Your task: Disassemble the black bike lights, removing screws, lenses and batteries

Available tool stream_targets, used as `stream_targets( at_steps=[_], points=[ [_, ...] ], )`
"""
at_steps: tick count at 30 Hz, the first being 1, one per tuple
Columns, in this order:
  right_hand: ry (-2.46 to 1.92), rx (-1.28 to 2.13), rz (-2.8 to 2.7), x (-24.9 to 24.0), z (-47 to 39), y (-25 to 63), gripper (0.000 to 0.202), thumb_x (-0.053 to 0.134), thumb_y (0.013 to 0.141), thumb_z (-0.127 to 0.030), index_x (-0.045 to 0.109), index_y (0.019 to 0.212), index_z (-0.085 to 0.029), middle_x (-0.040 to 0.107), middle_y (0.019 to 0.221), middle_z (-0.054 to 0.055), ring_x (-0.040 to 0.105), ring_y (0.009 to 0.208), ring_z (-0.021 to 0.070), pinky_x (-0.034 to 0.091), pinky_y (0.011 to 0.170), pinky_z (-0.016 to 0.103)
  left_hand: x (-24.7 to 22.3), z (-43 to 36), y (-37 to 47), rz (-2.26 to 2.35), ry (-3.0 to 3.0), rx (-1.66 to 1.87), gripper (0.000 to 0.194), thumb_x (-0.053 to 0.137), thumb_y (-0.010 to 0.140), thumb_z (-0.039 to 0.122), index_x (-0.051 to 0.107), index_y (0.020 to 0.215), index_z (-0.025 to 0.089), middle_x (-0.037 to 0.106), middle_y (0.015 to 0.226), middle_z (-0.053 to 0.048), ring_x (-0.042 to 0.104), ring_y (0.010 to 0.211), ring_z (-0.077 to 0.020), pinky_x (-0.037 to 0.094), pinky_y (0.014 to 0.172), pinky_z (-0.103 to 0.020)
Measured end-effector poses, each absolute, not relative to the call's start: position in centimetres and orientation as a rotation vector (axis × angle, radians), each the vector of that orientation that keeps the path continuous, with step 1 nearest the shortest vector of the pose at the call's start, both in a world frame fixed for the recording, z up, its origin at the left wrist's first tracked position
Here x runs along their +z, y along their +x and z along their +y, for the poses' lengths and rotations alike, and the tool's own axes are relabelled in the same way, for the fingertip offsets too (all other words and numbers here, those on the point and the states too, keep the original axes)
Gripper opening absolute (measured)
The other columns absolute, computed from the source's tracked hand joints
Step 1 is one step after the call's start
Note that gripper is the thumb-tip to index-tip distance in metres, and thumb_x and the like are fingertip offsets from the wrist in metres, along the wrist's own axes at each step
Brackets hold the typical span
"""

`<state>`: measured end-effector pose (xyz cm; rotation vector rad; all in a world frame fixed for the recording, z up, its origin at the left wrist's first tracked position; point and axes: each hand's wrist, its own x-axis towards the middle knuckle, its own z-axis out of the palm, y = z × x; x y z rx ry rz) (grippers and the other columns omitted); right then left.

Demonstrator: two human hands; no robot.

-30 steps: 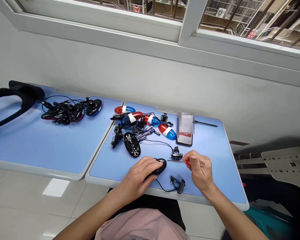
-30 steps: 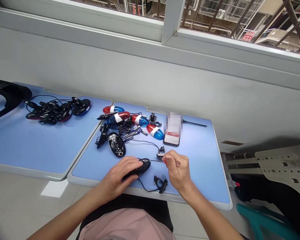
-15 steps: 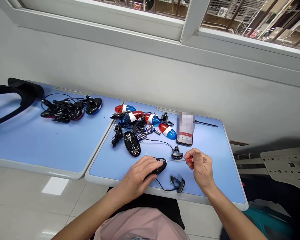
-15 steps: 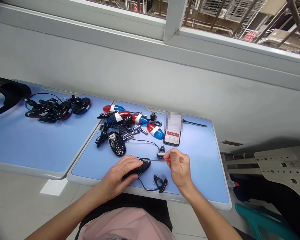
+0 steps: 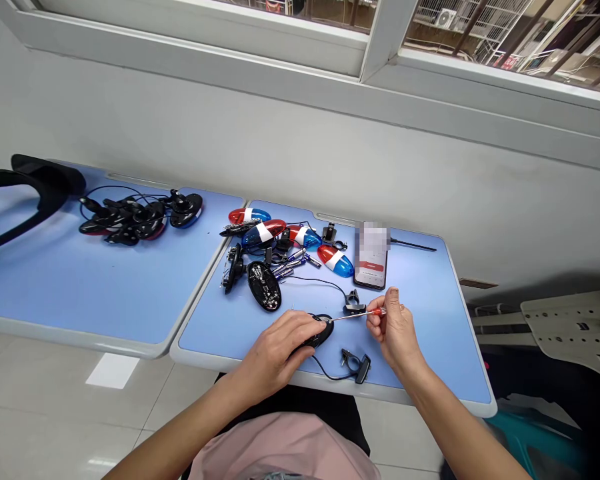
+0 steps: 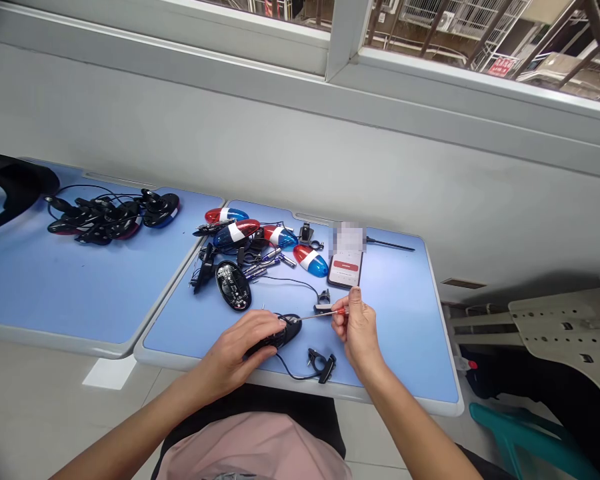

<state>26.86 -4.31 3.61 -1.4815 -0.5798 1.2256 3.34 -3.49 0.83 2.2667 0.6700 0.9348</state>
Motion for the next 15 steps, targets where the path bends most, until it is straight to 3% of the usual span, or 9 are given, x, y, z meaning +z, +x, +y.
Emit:
stream_targets(
  at_steps=[15],
  points=[
    [-1.505,1.194,-0.446,1.8,-5.7,26.5,0.067,0.062,0.068,-0.082,0.059,0.065,-0.016,0.045,0.048,-0.005,0.041,0.039,0.0071,0.026,0.035,0.018,0.5,-3.6,3.3,0.673,2.257,0.936,0.043,0.055,0.096,0.013,0.049,0.138,0.022,0.068,0.119,-0.011,0.059,0.115,-0.024,0.05,0.102,-0.047]
  ],
)
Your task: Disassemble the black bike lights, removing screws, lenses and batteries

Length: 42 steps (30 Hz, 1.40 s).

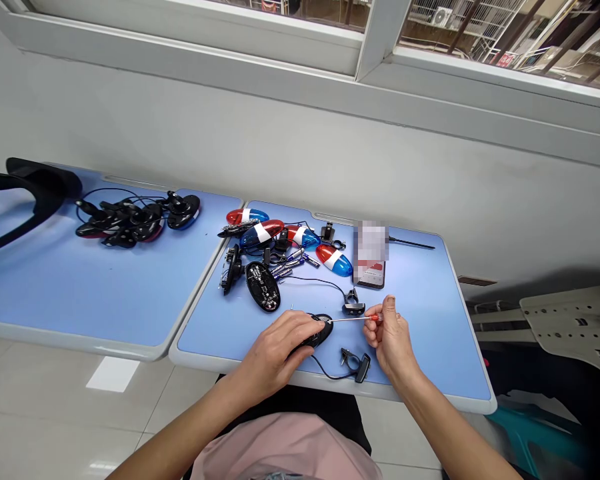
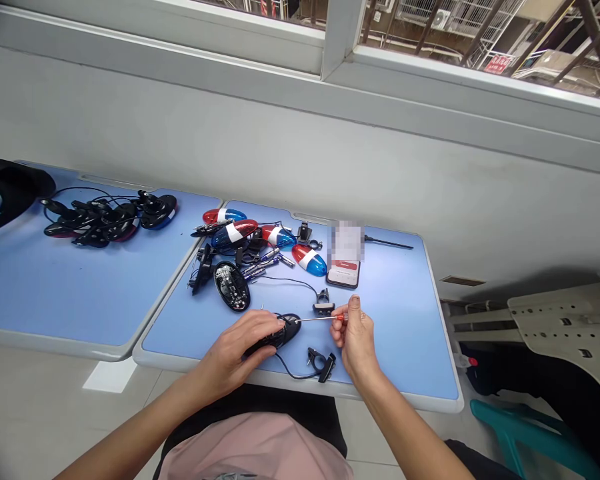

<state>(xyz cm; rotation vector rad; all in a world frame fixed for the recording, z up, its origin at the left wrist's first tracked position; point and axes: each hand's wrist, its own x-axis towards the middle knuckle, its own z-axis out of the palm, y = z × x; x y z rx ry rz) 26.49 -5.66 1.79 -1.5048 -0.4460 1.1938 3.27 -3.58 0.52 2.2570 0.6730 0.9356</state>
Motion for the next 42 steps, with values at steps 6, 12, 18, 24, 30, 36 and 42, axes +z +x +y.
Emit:
stream_targets(
  at_steps=[6,12,18,24,30,36,42],
  points=[
    [-1.498,0.728,-1.17,1.6,-7.8,26.4,0.056,0.048,0.091,-0.068,0.064,0.071,-0.018,0.053,0.052,-0.001,0.049,0.044,0.0115,0.039,0.044,0.024,0.6,-3.6,3.3,0.683,2.266,0.935,0.042,0.054,0.097,0.015,0.049,0.138,0.023,0.069,0.118,-0.011,0.06,0.114,-0.0245,0.05,0.102,-0.048],
    [-1.174,0.181,-1.818,2.3,-8.7,26.1,0.045,0.04,0.102,-0.05,0.062,0.079,-0.02,0.056,0.055,0.001,0.049,0.048,0.012,0.036,0.046,0.025,0.4,-3.5,3.2,0.67,2.257,0.928,0.044,0.056,0.096,0.013,0.047,0.139,0.022,0.067,0.12,-0.01,0.058,0.116,-0.0238,0.048,0.104,-0.047],
    [-0.932,0.005,-2.192,3.0,-8.5,27.4,0.019,0.045,0.1,-0.025,0.059,0.09,-0.019,0.059,0.06,0.002,0.051,0.052,0.0147,0.036,0.05,0.027,0.6,-3.5,3.3,0.658,2.253,0.912,0.042,0.054,0.097,0.013,0.048,0.138,0.022,0.067,0.12,-0.01,0.058,0.116,-0.0231,0.047,0.105,-0.047],
    [-0.862,-0.004,-2.384,4.0,-8.7,28.9,0.013,0.049,0.092,-0.015,0.059,0.085,-0.019,0.056,0.058,0.001,0.046,0.05,0.0145,0.034,0.047,0.028,0.8,-3.4,3.3,0.658,2.245,0.933,0.044,0.055,0.096,0.012,0.048,0.138,0.022,0.067,0.121,-0.01,0.058,0.116,-0.0232,0.049,0.103,-0.045],
    [-0.913,0.165,-2.132,4.2,-8.5,29.0,0.016,0.046,0.091,-0.01,0.058,0.089,-0.02,0.058,0.063,0.001,0.05,0.054,0.0134,0.037,0.049,0.026,0.8,-3.5,3.3,0.661,2.254,0.909,0.042,0.055,0.096,0.011,0.049,0.137,0.022,0.067,0.12,-0.009,0.057,0.115,-0.0227,0.048,0.103,-0.044],
    [-1.097,0.378,-1.933,4.9,-6.8,28.4,0.023,0.047,0.095,-0.012,0.058,0.076,-0.019,0.055,0.059,-0.001,0.049,0.05,0.0105,0.037,0.048,0.024,0.8,-3.5,3.3,0.652,2.262,0.867,0.041,0.055,0.096,0.012,0.05,0.136,0.022,0.066,0.122,-0.01,0.056,0.116,-0.0231,0.046,0.105,-0.045],
    [-1.11,0.434,-1.977,5.4,-5.7,28.2,0.028,0.046,0.098,-0.018,0.057,0.072,-0.019,0.054,0.057,-0.002,0.046,0.048,0.0091,0.036,0.048,0.022,0.9,-3.5,3.3,0.649,2.263,0.874,0.041,0.055,0.096,0.011,0.05,0.135,0.021,0.066,0.121,-0.009,0.057,0.115,-0.0226,0.047,0.105,-0.044]
  ],
)
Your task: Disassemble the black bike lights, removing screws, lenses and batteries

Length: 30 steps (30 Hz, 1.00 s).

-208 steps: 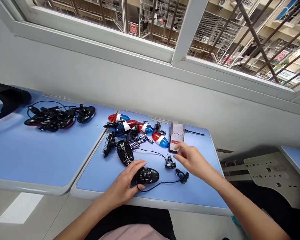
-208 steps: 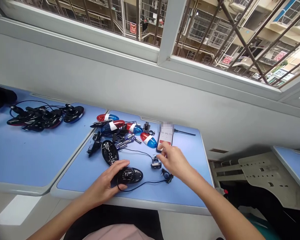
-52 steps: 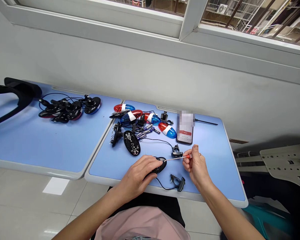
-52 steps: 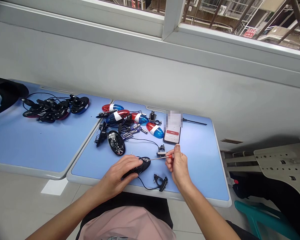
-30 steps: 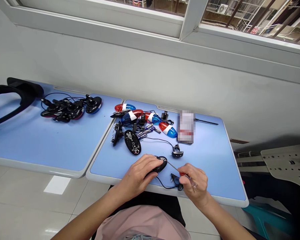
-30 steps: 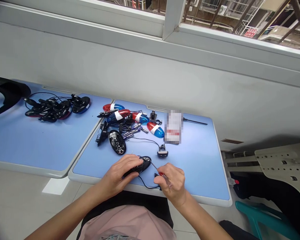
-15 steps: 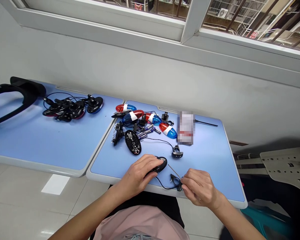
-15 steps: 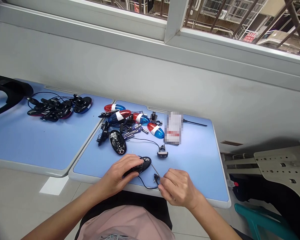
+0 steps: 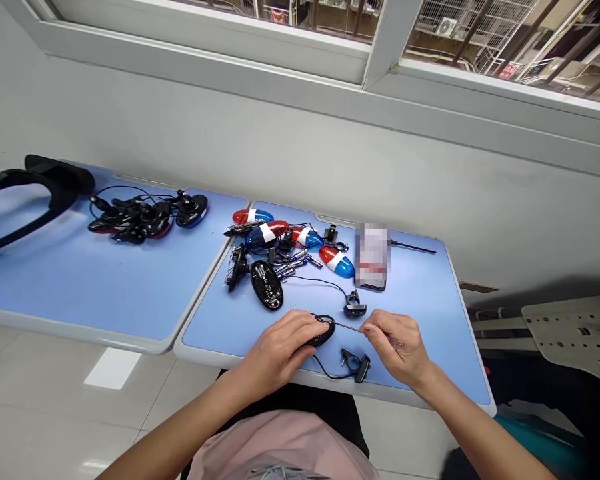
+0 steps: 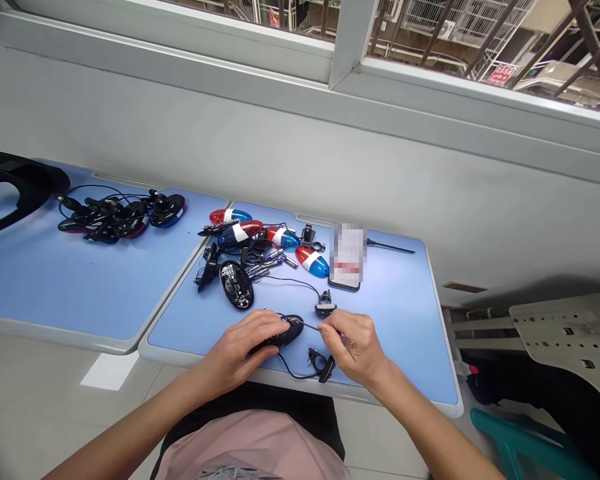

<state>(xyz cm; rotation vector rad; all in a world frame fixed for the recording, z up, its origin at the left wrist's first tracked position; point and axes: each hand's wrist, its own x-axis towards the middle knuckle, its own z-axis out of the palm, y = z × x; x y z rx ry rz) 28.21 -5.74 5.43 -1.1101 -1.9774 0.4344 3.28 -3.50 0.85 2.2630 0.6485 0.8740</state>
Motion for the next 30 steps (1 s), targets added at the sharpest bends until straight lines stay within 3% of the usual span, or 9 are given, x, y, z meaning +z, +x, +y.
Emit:
stream_targets(
  at_steps=[7,11,16,21,26,30],
  points=[
    [-1.209,0.499,-1.991,5.8,-5.7,28.1,0.034,0.043,0.098,-0.022,0.05,0.065,-0.02,0.042,0.053,-0.005,0.036,0.046,0.0086,0.03,0.047,0.024,0.8,-3.5,3.3,0.644,2.271,0.872,0.042,0.055,0.096,0.011,0.049,0.136,0.022,0.066,0.123,-0.009,0.056,0.116,-0.0221,0.046,0.105,-0.044],
    [-1.386,0.717,-1.974,7.0,-4.7,27.6,0.039,0.047,0.096,-0.03,0.044,0.058,-0.021,0.032,0.052,-0.007,0.028,0.048,0.0084,0.025,0.048,0.025,0.9,-3.5,3.3,0.639,2.269,0.869,0.042,0.054,0.096,0.011,0.049,0.137,0.023,0.065,0.123,-0.009,0.056,0.117,-0.0225,0.047,0.105,-0.044],
    [-1.643,1.16,-1.865,9.4,-2.6,27.3,0.028,0.06,0.088,-0.043,0.059,0.073,-0.019,0.05,0.057,-0.006,0.041,0.053,0.0096,0.033,0.052,0.023,0.8,-3.3,3.2,0.641,2.272,0.874,0.044,0.055,0.096,0.012,0.048,0.138,0.025,0.066,0.121,-0.009,0.057,0.116,-0.0233,0.049,0.102,-0.045],
    [-1.612,1.367,-2.042,11.9,-2.1,28.2,0.017,0.058,0.088,-0.03,0.071,0.092,-0.019,0.07,0.084,0.002,0.061,0.075,0.0147,0.043,0.064,0.024,0.7,-3.1,3.0,0.667,2.264,0.859,0.045,0.056,0.096,0.013,0.048,0.139,0.025,0.066,0.12,-0.009,0.057,0.116,-0.0226,0.049,0.102,-0.043],
    [-1.684,0.875,-2.495,13.6,-2.4,27.5,0.023,0.052,0.093,-0.021,0.068,0.108,-0.018,0.073,0.083,0.005,0.064,0.073,0.0172,0.039,0.061,0.025,0.8,-3.2,3.0,0.641,2.275,0.865,0.046,0.056,0.096,0.013,0.047,0.14,0.026,0.065,0.122,-0.009,0.058,0.116,-0.0226,0.049,0.102,-0.044],
    [-1.614,0.294,-2.957,14.3,-2.2,25.9,0.021,0.051,0.099,-0.028,0.066,0.099,-0.014,0.073,0.078,0.009,0.062,0.062,0.0179,0.025,0.052,0.027,0.7,-3.2,3.1,0.627,2.295,0.871,0.047,0.056,0.096,0.011,0.047,0.14,0.026,0.065,0.123,-0.009,0.058,0.117,-0.0228,0.05,0.102,-0.044]
  ],
)
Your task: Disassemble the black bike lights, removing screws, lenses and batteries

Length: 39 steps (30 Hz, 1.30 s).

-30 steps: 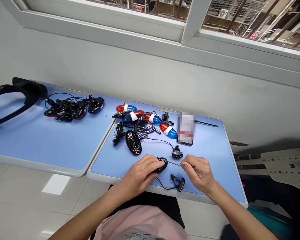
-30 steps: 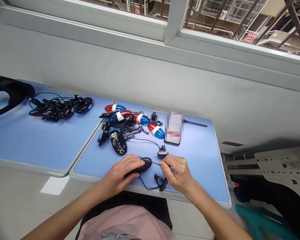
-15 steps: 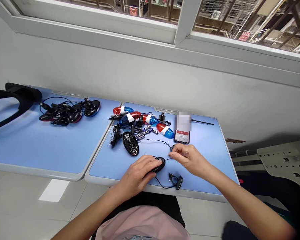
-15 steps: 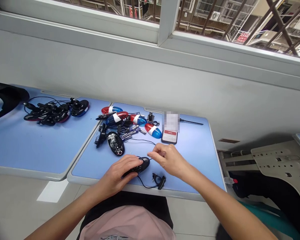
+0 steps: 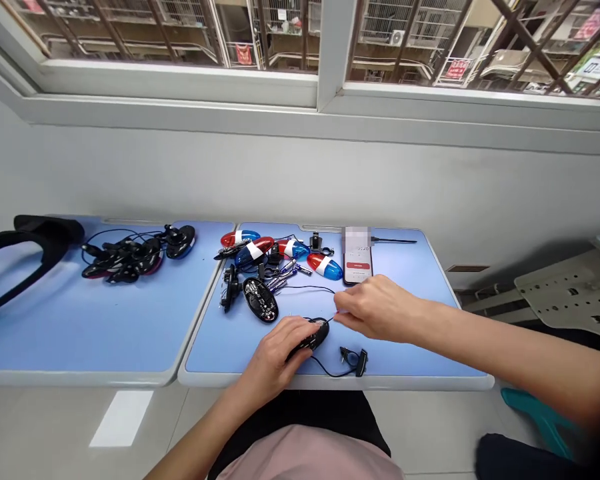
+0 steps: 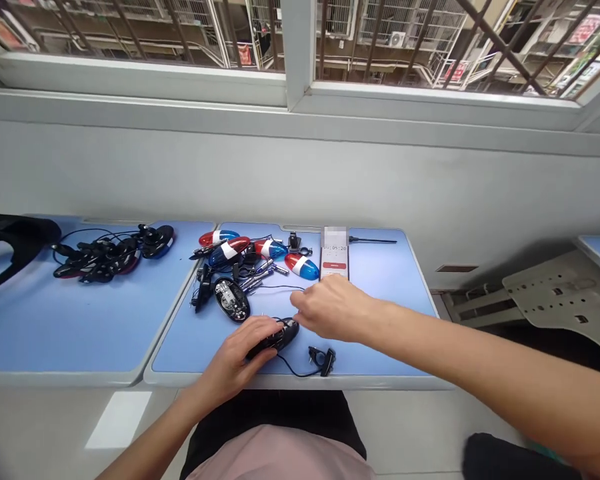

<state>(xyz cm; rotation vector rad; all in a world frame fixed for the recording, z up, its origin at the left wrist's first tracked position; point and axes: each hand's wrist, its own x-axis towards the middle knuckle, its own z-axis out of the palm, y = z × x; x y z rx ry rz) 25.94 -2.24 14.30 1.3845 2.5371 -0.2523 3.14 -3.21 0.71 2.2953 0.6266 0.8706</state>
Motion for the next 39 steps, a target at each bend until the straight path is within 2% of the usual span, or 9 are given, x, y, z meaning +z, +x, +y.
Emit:
stream_targets(
  at_steps=[5,9,11,18,25,29,33,35,39],
  points=[
    [1.277,-0.029,2.509,14.5,-2.2,24.7,0.033,0.043,0.103,-0.038,0.062,0.092,-0.013,0.069,0.071,0.009,0.062,0.059,0.0192,0.022,0.05,0.027,0.5,-3.2,3.2,0.602,2.33,0.853,0.046,0.053,0.096,0.01,0.048,0.138,0.026,0.065,0.126,-0.011,0.058,0.121,-0.0247,0.05,0.102,-0.047],
    [1.116,-0.089,2.68,14.5,-2.3,25.3,0.011,0.049,0.097,-0.019,0.057,0.102,-0.013,0.069,0.085,0.008,0.059,0.062,0.0164,0.019,0.047,0.028,0.2,-3.1,3.0,0.653,2.3,0.85,0.043,0.054,0.096,0.014,0.05,0.137,0.026,0.066,0.126,-0.01,0.059,0.12,-0.0258,0.051,0.101,-0.048],
    [0.984,-0.083,2.719,14.5,-2.4,25.9,0.012,0.052,0.091,-0.007,0.057,0.1,-0.013,0.068,0.088,0.008,0.059,0.066,0.0151,0.019,0.048,0.028,0.1,-3.0,2.9,0.66,2.289,0.85,0.042,0.056,0.096,0.015,0.051,0.136,0.026,0.067,0.125,-0.01,0.059,0.119,-0.0254,0.051,0.101,-0.047],
    [1.085,0.012,2.594,14.8,-2.5,26.2,0.007,0.053,0.094,-0.01,0.057,0.099,-0.012,0.066,0.072,0.005,0.054,0.056,0.014,0.021,0.05,0.029,0.3,-2.9,3.2,0.63,2.299,0.817,0.041,0.054,0.096,0.014,0.052,0.135,0.026,0.067,0.125,-0.009,0.059,0.12,-0.0249,0.05,0.101,-0.046],
    [0.858,-0.163,2.749,15.2,-2.6,26.9,0.024,0.049,0.085,0.006,0.06,0.093,-0.014,0.06,0.101,0.008,0.054,0.088,0.0172,0.024,0.052,0.028,0.2,-2.7,3.1,0.642,2.28,0.82,0.04,0.055,0.096,0.015,0.053,0.134,0.025,0.067,0.126,-0.009,0.059,0.121,-0.0249,0.05,0.101,-0.045],
    [0.897,-0.084,2.755,14.3,-3.2,27.2,0.022,0.051,0.085,0.002,0.058,0.1,-0.012,0.058,0.097,0.008,0.053,0.084,0.0175,0.027,0.05,0.029,0.2,-2.7,3.0,0.639,2.259,0.801,0.04,0.056,0.096,0.016,0.053,0.134,0.025,0.067,0.125,-0.009,0.059,0.12,-0.0249,0.05,0.102,-0.046],
    [0.811,0.078,2.786,13.8,-3.4,27.0,0.019,0.042,0.095,-0.002,0.057,0.104,-0.012,0.062,0.091,0.008,0.058,0.078,0.0175,0.029,0.051,0.029,0.2,-2.7,3.0,0.642,2.248,0.804,0.039,0.056,0.096,0.018,0.053,0.134,0.026,0.067,0.124,-0.009,0.059,0.119,-0.0249,0.05,0.102,-0.047],
    [0.898,0.095,2.725,13.8,-3.4,26.7,0.014,0.044,0.101,-0.014,0.058,0.1,-0.012,0.066,0.084,0.008,0.061,0.071,0.0178,0.029,0.051,0.029,0.1,-2.8,3.0,0.654,2.254,0.807,0.038,0.056,0.096,0.019,0.054,0.134,0.025,0.067,0.124,-0.01,0.059,0.119,-0.0257,0.05,0.102,-0.048],
    [1.311,0.027,2.52,14.0,-3.2,26.1,0.035,0.047,0.102,-0.043,0.06,0.092,-0.012,0.065,0.065,0.007,0.064,0.06,0.0188,0.03,0.052,0.025,0.0,-2.7,3.0,0.661,2.257,0.81,0.038,0.056,0.096,0.02,0.055,0.134,0.026,0.068,0.124,-0.01,0.06,0.119,-0.0265,0.05,0.102,-0.049]
  ],
)
